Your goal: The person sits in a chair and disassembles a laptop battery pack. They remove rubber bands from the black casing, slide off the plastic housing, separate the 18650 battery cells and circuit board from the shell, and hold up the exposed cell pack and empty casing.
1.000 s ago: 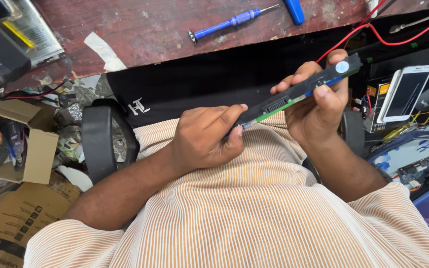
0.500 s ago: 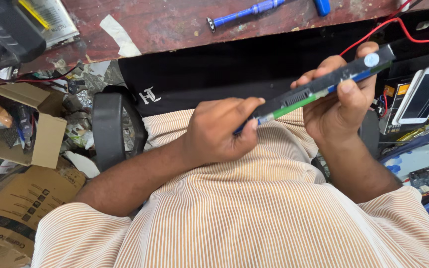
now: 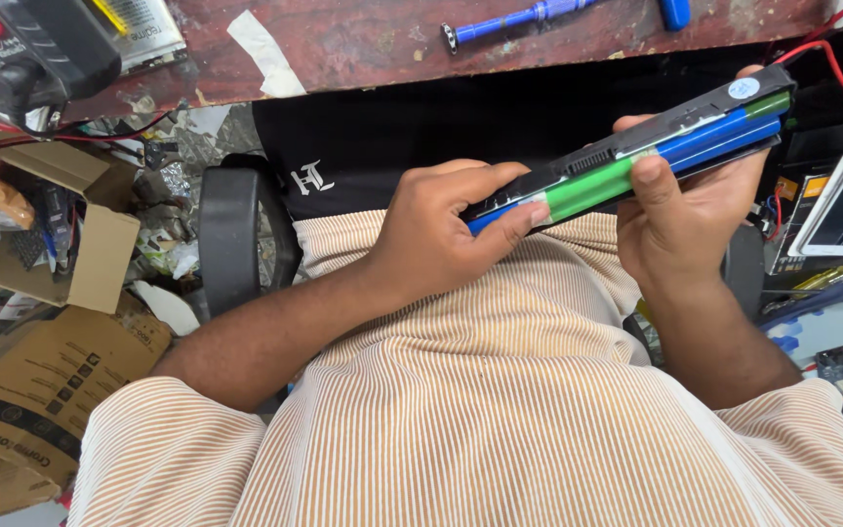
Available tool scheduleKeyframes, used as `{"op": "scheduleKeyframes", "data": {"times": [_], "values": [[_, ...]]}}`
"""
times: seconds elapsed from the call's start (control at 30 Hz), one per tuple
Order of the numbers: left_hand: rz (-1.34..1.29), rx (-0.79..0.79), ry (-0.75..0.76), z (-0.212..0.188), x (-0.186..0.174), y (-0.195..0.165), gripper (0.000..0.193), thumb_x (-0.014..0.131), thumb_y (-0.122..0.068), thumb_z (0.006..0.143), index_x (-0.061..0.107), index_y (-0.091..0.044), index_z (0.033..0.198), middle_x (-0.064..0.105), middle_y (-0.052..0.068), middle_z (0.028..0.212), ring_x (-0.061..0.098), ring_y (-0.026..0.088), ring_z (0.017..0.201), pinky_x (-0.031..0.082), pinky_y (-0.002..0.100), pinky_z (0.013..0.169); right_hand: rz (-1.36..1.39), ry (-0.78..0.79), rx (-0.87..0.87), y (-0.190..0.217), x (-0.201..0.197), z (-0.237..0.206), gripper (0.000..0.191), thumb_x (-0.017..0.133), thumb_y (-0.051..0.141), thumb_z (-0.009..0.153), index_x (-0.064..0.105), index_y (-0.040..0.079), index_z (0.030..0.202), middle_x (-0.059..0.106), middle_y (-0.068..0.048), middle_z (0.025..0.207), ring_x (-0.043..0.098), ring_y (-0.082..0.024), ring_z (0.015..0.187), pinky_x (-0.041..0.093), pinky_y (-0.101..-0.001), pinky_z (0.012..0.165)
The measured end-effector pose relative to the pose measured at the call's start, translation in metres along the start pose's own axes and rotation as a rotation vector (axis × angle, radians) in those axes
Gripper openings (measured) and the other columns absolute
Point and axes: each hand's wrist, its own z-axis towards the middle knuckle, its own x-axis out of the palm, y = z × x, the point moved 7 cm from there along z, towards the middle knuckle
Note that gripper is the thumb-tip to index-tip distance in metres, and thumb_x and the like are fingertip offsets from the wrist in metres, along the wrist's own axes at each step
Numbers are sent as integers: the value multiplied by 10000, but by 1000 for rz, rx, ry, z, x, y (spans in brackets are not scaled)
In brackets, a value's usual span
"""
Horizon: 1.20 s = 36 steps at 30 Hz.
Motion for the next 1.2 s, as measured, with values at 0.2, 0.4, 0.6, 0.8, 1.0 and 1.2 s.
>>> {"op": "scheduleKeyframes", "data": {"times": [0.2, 0.4, 0.6, 0.8, 1.0, 1.2], "values": [[-18, 25, -49, -4, -1, -4, 262, 782, -205, 962, 738, 12, 1103, 701, 104, 776, 653, 141, 617, 490, 283, 551, 12, -20, 18, -9, -6, -6, 610, 805, 52, 1041, 329, 46, 1423, 690, -216, 1165, 725, -225, 1005, 635, -357, 939], [-26, 1, -42, -4, -2, 0, 258, 779, -223, 959, 751, -1, 1088, 699, 85, 750, 651, 122, 606, 493, 271, 541, -9, -72, 45, -12, -11, -8, 681, 816, 25, 1046, 302, 37, 1492, 652, -189, 1128, 675, -213, 992, 591, -322, 923], [-64, -75, 16, -1, 1, 6, 269, 763, -241, 947, 761, -17, 1096, 730, 63, 774, 677, 107, 617, 520, 249, 539, -2, -80, 57, -9, -11, -7, 782, 821, 33, 1012, 260, 63, 1556, 663, -190, 1132, 690, -214, 1000, 618, -322, 928], [-77, -97, 24, 1, -1, 5, 304, 765, -236, 940, 745, 5, 1123, 748, 99, 855, 712, 121, 696, 561, 248, 606, 17, -84, 71, -8, -7, -2, 797, 815, 17, 1022, 235, 62, 1566, 646, -176, 1137, 704, -221, 1049, 622, -330, 944], [-96, -145, 15, 0, 1, 12, 296, 692, -158, 971, 721, 45, 1185, 750, 109, 866, 701, 122, 679, 536, 255, 587, 43, -97, 81, -8, -9, -2, 817, 815, 14, 1012, 234, 61, 1583, 645, -176, 1121, 676, -217, 1008, 612, -339, 952], [-102, -133, -5, 0, 3, 10, 260, 691, -130, 975, 730, 45, 1163, 734, 105, 814, 660, 121, 628, 502, 265, 543, 60, -56, 63, -8, -7, 0, 773, 803, -7, 1039, 245, 52, 1569, 658, -169, 1140, 689, -222, 1045, 610, -343, 991]]}}
